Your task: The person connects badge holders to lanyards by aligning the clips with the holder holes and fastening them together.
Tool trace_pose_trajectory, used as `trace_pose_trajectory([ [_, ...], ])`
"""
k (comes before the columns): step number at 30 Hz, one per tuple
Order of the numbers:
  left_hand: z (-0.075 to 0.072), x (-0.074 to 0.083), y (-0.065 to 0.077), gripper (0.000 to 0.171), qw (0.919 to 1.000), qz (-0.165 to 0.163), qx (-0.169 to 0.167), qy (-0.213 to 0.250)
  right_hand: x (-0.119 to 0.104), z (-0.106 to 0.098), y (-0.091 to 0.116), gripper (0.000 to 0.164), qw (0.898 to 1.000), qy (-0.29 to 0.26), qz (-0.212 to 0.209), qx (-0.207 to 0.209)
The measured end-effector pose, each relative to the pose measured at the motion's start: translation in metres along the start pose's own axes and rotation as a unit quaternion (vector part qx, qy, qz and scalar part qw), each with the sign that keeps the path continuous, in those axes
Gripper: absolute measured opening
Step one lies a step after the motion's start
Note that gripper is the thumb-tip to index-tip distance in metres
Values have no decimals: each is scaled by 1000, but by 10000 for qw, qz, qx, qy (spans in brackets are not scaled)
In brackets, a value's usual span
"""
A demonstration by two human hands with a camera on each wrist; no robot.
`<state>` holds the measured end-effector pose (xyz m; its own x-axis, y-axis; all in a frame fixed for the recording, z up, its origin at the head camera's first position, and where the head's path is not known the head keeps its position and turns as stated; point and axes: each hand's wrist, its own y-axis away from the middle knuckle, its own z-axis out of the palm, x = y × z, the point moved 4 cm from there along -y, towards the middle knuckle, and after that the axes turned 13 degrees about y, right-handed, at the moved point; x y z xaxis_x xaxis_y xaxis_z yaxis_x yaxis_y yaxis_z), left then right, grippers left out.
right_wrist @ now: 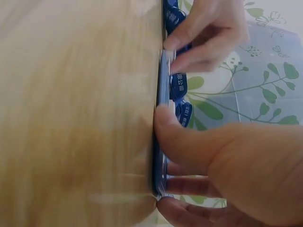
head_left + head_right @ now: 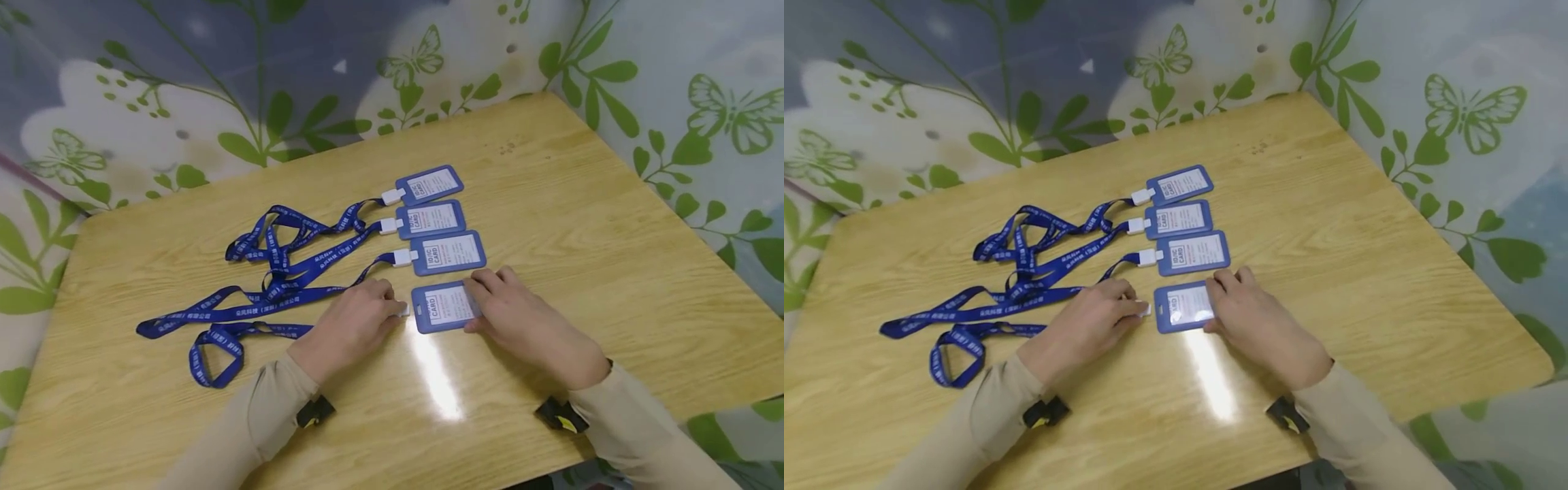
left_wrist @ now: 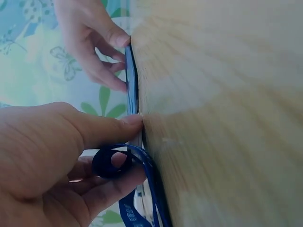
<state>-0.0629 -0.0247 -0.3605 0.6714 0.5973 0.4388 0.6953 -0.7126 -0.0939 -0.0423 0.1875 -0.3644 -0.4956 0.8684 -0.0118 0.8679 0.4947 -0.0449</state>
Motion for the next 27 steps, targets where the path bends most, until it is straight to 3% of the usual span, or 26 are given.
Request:
trace_pose_trajectory([
  [6,1,12,0,17,10000,31,-23,-75,-14,-6,2,56,9998,70,173,23],
  [15,-1,22,-2,15,9995,-243,-174,-142,-26,-12,6,58,9990,298,289,161],
  [22,-2,20,-7,15,9971,-449,-383,-490,-24,-5,7,63,9979,19,569,-322],
  [25,-11,17,-9,34,9949,-590,-364,-729,-19,-9,13,71,9951,-255,649,-703],
  [27,-26,14,-10,50,9933,-756,-254,-841,-15,-18,16,76,9945,-300,632,-782],
])
